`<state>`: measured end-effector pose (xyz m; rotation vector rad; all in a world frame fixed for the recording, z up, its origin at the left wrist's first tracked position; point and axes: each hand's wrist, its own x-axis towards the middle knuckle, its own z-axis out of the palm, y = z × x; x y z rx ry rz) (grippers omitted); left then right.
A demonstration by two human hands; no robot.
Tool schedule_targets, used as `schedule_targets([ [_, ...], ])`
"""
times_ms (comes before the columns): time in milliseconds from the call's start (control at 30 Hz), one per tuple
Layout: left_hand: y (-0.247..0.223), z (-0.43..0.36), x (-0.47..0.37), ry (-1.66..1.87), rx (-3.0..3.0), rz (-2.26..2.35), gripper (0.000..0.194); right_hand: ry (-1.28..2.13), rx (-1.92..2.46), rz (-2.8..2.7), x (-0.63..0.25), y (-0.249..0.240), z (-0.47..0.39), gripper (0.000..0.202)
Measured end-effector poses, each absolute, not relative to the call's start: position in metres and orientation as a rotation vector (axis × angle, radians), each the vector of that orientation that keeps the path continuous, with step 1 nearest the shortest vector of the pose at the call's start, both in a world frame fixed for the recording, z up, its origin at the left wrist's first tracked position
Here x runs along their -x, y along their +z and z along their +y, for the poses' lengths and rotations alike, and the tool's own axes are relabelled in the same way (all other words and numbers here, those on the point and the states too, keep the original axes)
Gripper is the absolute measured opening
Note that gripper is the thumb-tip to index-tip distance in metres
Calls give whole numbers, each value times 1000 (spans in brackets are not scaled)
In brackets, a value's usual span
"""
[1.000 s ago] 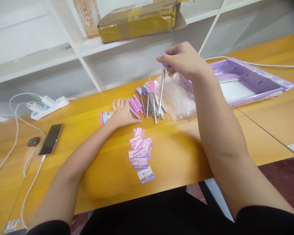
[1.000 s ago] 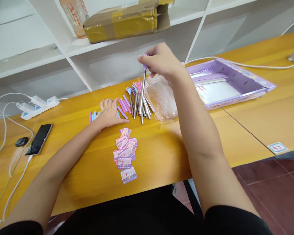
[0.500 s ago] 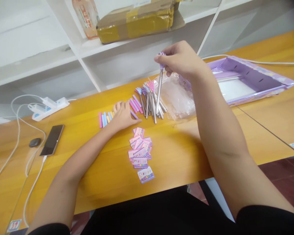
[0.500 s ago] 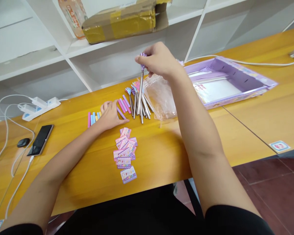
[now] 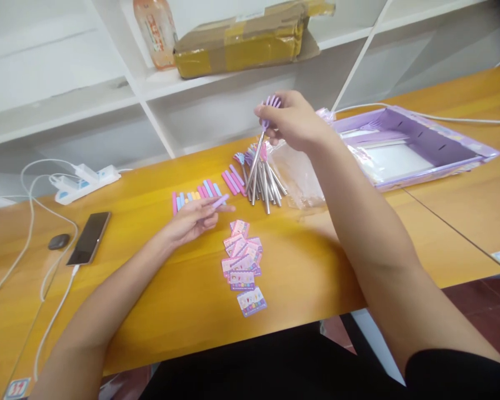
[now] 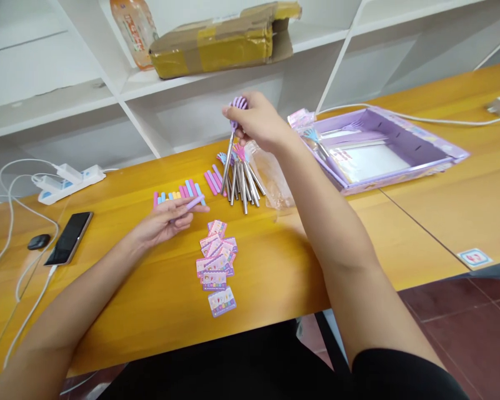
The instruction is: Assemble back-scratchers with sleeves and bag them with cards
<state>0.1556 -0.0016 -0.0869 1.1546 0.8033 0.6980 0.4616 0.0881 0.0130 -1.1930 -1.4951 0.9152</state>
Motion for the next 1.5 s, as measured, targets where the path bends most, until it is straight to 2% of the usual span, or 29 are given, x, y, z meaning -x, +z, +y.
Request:
schedule_targets([
  [133, -103, 2, -157, 793, -1271, 764, 45, 898, 1093, -1417, -449, 11, 89, 47],
  [400, -113, -6, -158, 884, -1384, 741, 53, 832, 1212, -1478, -444, 28, 69, 58],
  [833, -121, -5, -157, 909, -1451, 809, 53, 803, 1197, -1497, -431, 22, 63, 55],
  [1100, -126, -5, -156, 894, -1460, 796, 53, 949, 996, -1369, -428, 18, 66, 51],
  [1267, -124, -8, -157, 886, -1488, 819, 55, 1057, 747, -1325, -425, 5, 80, 37],
  [1500, -129, -16, -159, 831, -1504, 911, 54, 1099, 623, -1287, -404, 6, 68, 50],
])
